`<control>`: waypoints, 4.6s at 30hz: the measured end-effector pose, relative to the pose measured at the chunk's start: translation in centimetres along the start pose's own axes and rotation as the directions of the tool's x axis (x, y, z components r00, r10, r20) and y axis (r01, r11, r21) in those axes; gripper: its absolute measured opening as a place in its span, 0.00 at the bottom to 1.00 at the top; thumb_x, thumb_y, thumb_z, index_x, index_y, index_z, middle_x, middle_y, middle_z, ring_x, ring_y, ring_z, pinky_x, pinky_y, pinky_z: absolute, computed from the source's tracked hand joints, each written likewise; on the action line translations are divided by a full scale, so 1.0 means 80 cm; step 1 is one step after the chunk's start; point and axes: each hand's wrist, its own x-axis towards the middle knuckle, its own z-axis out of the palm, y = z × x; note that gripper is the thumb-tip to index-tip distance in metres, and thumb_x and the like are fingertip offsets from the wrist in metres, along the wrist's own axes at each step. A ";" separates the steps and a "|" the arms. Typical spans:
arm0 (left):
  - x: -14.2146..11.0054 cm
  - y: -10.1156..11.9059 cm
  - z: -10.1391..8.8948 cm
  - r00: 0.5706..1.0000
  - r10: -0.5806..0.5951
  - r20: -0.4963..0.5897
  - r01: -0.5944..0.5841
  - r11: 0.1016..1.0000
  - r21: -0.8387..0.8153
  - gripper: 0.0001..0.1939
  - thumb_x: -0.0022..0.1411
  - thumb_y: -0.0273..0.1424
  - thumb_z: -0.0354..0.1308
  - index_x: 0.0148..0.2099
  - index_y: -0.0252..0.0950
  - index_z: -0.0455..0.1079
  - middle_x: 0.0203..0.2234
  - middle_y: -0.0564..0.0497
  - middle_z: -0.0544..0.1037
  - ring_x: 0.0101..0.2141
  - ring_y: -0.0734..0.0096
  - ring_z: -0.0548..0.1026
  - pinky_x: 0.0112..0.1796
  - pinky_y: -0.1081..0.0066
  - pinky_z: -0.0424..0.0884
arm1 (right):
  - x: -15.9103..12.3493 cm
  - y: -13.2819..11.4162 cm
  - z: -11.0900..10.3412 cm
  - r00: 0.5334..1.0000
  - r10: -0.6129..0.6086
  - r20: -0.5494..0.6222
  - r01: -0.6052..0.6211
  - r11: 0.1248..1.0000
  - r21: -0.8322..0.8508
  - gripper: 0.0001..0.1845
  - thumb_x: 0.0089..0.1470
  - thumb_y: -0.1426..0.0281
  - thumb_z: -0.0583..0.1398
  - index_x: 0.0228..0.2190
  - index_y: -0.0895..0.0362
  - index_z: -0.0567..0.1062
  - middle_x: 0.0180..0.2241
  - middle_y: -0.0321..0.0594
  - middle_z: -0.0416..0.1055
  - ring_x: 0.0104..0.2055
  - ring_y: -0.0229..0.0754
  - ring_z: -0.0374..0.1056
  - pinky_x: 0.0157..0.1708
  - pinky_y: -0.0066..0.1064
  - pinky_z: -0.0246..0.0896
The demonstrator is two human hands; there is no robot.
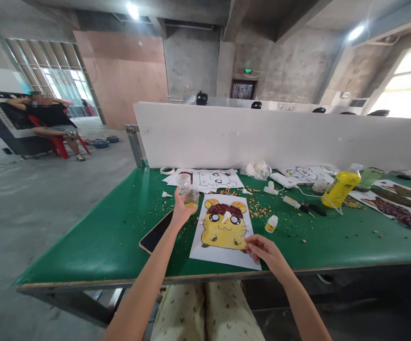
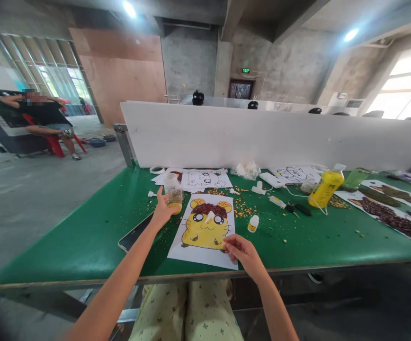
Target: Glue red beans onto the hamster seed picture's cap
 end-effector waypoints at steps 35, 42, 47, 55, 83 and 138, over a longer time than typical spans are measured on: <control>-0.037 0.011 0.019 0.810 0.541 0.227 -0.583 0.699 0.415 0.39 0.53 0.28 0.57 0.64 0.39 0.46 0.52 0.43 0.68 0.52 0.53 0.66 0.51 0.55 0.62 | 0.185 -0.109 0.096 0.850 0.030 0.526 0.461 0.440 -0.770 0.04 0.50 0.74 0.57 0.26 0.58 0.73 0.28 0.37 0.72 0.28 0.35 0.64 0.28 0.25 0.53; -0.037 0.012 0.022 0.841 0.468 0.270 -0.539 0.761 0.360 0.44 0.54 0.33 0.59 0.66 0.39 0.38 0.52 0.42 0.67 0.51 0.55 0.66 0.50 0.58 0.64 | 0.136 -0.124 0.010 0.919 0.048 0.391 0.298 0.564 -0.770 0.10 0.56 0.68 0.51 0.29 0.58 0.71 0.27 0.38 0.71 0.26 0.35 0.65 0.27 0.26 0.57; -0.033 0.011 0.021 0.859 0.463 0.218 -0.512 0.780 0.360 0.42 0.56 0.38 0.57 0.66 0.37 0.38 0.53 0.39 0.65 0.51 0.53 0.66 0.50 0.57 0.63 | 0.115 -0.095 -0.033 0.946 0.201 0.253 0.108 0.541 -0.834 0.06 0.48 0.72 0.56 0.22 0.59 0.72 0.20 0.38 0.70 0.23 0.37 0.65 0.22 0.26 0.55; -0.031 0.011 0.017 0.859 0.482 0.173 -0.510 0.780 0.363 0.42 0.57 0.39 0.57 0.66 0.37 0.38 0.52 0.39 0.66 0.50 0.54 0.68 0.48 0.59 0.65 | 0.122 -0.065 -0.035 0.889 0.383 0.250 -0.032 0.596 -0.802 0.03 0.42 0.78 0.60 0.23 0.61 0.74 0.24 0.40 0.76 0.26 0.38 0.72 0.25 0.24 0.65; -0.031 0.008 0.017 0.871 0.459 0.173 -0.489 0.783 0.385 0.42 0.56 0.38 0.58 0.66 0.37 0.39 0.52 0.40 0.66 0.49 0.53 0.67 0.47 0.58 0.65 | 0.120 -0.079 -0.021 0.915 0.320 0.246 0.105 0.399 -0.911 0.08 0.47 0.76 0.57 0.29 0.59 0.77 0.28 0.39 0.76 0.23 0.35 0.69 0.20 0.23 0.57; -0.127 0.083 0.012 0.983 -0.026 0.180 0.108 0.881 -0.461 0.20 0.50 0.30 0.65 0.47 0.36 0.72 0.41 0.45 0.78 0.42 0.60 0.76 0.44 0.64 0.72 | 0.095 -0.022 0.000 0.989 0.134 -0.059 -0.114 0.958 0.264 0.18 0.35 0.60 0.70 0.28 0.57 0.77 0.29 0.41 0.76 0.30 0.38 0.71 0.31 0.29 0.63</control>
